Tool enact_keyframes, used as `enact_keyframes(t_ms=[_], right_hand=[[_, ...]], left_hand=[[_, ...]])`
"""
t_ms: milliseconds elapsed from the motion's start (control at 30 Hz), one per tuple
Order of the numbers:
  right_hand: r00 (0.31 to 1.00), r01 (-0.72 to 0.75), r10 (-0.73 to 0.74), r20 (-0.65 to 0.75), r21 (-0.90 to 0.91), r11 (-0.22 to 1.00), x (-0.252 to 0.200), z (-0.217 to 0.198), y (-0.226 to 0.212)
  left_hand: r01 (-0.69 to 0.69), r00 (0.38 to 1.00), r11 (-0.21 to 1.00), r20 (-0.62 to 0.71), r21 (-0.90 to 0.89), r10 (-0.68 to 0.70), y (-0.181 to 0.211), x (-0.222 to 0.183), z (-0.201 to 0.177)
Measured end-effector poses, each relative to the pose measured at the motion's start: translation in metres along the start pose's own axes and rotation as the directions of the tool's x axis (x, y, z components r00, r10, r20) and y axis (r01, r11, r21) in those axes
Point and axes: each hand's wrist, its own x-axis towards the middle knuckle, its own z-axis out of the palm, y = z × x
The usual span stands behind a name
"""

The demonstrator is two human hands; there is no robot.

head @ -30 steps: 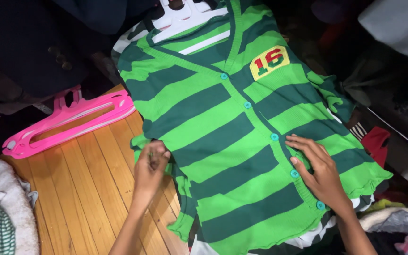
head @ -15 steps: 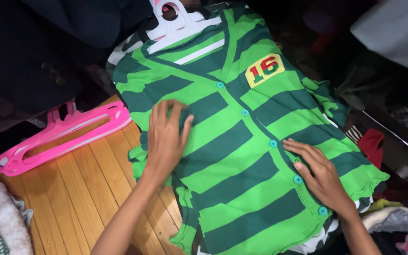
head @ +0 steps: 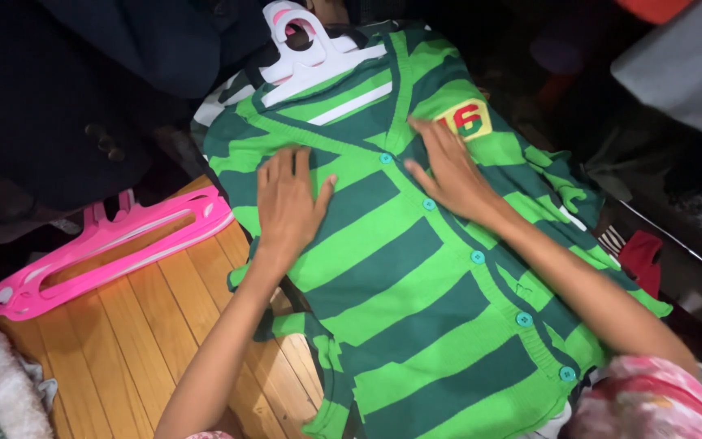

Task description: Hang a green striped cardigan and button a red and black striped top

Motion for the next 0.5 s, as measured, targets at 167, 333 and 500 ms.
enact_keyframes(t_ms=[167, 333, 500], right_hand=[[0.982, -0.008, -0.033, -0.185, -0.216, 0.976, 0.052, 0.047, 0.026], [0.99, -0.065, 0.049, -0.133, -0.118, 0.991, 0.084, 0.06, 0.037], [0.988, -0.031, 0.024, -0.153, -0.044, 0.999, 0.113, 0.058, 0.039]], left_hand=[[0.027, 1.0, 0.999, -0.013, -0.023, -0.027, -0.013, 0.01, 0.007], [-0.018, 0.995, 0.999, -0.102, -0.039, 0.014, -0.008, 0.015, -0.01], [0.002, 0.993, 0.996, -0.117, -0.09, -0.013, -0.022, 0.031, -0.008]])
